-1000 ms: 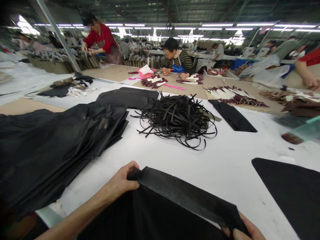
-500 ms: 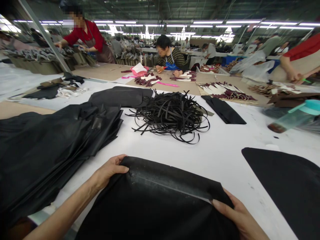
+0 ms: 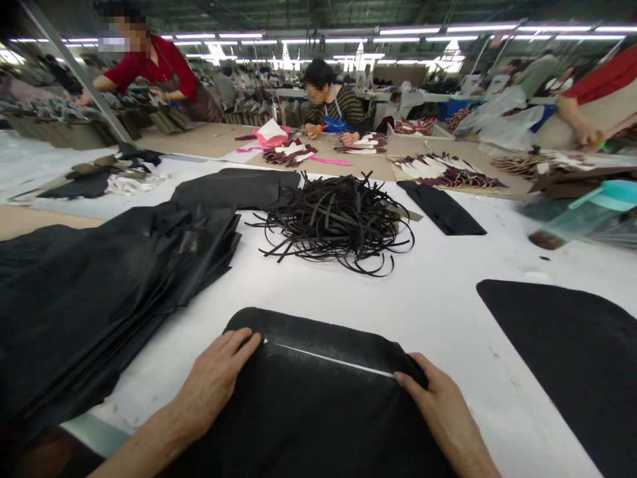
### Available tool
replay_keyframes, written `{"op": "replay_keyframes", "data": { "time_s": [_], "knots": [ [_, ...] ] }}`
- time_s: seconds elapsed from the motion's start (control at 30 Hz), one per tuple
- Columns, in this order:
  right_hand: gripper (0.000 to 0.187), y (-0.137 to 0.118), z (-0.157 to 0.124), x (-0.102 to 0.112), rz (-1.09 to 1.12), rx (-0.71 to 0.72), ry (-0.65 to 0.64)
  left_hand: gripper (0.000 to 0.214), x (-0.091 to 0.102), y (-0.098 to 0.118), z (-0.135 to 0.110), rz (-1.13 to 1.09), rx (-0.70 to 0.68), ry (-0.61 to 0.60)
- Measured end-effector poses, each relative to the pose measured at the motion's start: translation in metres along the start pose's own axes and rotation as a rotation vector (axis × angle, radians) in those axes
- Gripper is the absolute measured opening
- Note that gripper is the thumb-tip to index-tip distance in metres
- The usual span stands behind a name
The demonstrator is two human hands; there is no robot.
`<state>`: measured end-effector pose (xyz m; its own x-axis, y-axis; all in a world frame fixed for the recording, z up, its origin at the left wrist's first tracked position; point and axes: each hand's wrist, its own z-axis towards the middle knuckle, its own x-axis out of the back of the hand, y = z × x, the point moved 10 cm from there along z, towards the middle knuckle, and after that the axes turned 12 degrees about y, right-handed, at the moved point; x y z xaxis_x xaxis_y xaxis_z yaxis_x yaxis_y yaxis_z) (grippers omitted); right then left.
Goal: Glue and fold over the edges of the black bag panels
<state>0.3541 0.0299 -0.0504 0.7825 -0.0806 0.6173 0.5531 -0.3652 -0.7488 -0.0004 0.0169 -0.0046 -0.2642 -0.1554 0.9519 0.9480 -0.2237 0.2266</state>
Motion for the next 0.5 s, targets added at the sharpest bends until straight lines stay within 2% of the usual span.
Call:
{"op": "replay_keyframes", "data": {
  "time_s": [0.07,0.13,0.23,0.27,0.33,0.4,0.47,0.5],
  "knots": [
    [0.034,0.0,0.0,0.003,0.009,-0.031,-0.002,0.063,-0.016,0.014,-0.011,0.166,-0.136,-0.079],
    [0.032,-0.003,0.001,0.003,0.056,-0.042,-0.053,0.065,-0.023,0.016,-0.015,0.267,-0.161,-0.097],
    [0.025,-0.011,0.005,0.015,-0.036,0.072,-0.064,0.068,-0.025,0.012,-0.019,0.328,-0.165,-0.077],
    [0.02,-0.013,0.008,0.025,-0.144,0.128,-0.001,0.069,-0.025,0.009,-0.02,0.34,-0.172,-0.053],
    [0.012,-0.01,0.012,0.051,-0.298,0.152,0.167,0.068,-0.028,0.001,-0.021,0.352,-0.167,0.0],
    [0.018,-0.01,0.008,0.073,-0.405,0.163,0.345,0.066,-0.033,-0.004,-0.022,0.336,-0.182,0.046],
    [0.025,-0.017,-0.005,0.079,-0.478,0.214,0.455,0.064,-0.039,-0.007,-0.023,0.303,-0.2,0.07],
    [0.026,-0.021,-0.013,0.073,-0.498,0.251,0.467,0.063,-0.04,-0.007,-0.024,0.28,-0.203,0.073]
  ]
}}
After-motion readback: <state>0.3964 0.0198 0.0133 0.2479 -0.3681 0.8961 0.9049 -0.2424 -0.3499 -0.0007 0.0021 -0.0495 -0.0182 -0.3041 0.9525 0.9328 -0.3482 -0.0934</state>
